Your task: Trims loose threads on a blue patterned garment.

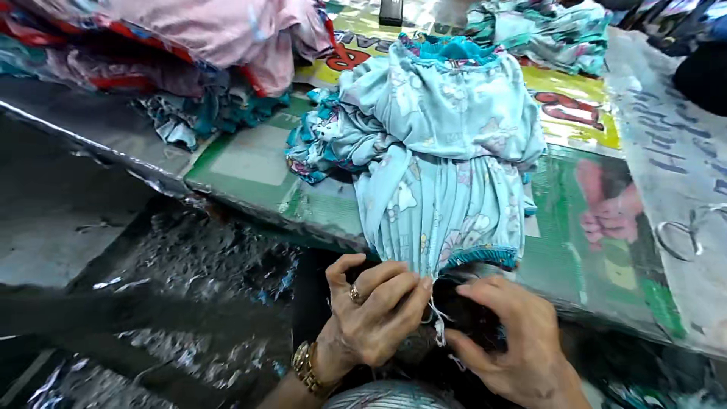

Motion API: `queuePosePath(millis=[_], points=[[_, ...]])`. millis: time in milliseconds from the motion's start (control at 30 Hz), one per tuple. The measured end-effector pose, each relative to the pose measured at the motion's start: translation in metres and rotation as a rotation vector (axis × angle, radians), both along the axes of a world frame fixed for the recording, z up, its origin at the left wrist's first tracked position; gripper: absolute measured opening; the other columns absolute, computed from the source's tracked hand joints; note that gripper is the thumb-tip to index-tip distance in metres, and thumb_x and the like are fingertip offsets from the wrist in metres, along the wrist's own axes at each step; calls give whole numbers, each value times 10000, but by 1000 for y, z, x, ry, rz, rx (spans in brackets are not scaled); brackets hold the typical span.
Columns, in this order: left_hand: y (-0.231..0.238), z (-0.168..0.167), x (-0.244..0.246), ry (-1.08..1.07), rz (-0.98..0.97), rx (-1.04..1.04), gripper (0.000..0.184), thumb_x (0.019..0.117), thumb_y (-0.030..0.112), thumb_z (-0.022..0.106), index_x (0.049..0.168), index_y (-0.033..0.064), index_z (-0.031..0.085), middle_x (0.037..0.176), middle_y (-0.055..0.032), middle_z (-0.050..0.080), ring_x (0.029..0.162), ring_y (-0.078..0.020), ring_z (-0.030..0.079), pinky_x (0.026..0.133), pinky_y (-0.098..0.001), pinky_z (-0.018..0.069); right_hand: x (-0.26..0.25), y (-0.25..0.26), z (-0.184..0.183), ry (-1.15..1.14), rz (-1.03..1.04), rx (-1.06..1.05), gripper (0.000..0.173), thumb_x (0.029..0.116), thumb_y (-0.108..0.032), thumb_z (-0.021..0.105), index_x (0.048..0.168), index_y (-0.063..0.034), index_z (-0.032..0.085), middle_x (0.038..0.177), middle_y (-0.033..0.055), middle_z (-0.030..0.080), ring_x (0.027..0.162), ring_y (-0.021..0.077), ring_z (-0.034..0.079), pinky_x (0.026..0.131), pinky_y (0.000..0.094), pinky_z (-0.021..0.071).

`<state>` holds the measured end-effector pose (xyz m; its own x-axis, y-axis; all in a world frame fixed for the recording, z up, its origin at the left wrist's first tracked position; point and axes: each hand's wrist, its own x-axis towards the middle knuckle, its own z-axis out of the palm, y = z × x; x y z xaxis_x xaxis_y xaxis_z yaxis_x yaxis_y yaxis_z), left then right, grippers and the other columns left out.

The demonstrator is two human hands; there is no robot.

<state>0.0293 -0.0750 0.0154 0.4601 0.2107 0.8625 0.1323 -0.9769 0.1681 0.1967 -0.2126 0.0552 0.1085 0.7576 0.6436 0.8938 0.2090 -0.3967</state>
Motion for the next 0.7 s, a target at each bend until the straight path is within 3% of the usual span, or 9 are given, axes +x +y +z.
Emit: queuePosePath(millis=[100, 300, 700], points=[[-4, 3, -8, -4, 7, 25, 132, 1015, 235, 595, 1132, 206, 648, 1117, 34, 627, 1126, -122, 560, 1144, -417, 265, 13, -2, 7, -119, -67, -13, 270, 1014, -373, 593, 1175, -157, 601, 1005, 50, 706, 904, 140, 667, 739, 269, 511], [-12, 8, -9, -22, -8, -13, 125, 1001, 229, 599, 1117, 209, 641, 1105, 43, 610, 1109, -111, 552, 1144, -409, 263, 21, 6, 13, -315, -28, 68, 185, 1007, -232, 644, 1172, -151, 662, 1001, 51, 728, 793, 195, 610, 701, 339, 433], [-13, 5, -3, -33, 1, -19, 122, 1009, 227, 586, 1108, 206, 654, 1080, 45, 624, 1099, -108, 555, 1149, -413, 254, 21, 20, 2, -275, 54, 97, 168, 1031, -205, 605, 1165, -144, 686, 991, 46, 745, 791, 165, 630, 699, 318, 438]])
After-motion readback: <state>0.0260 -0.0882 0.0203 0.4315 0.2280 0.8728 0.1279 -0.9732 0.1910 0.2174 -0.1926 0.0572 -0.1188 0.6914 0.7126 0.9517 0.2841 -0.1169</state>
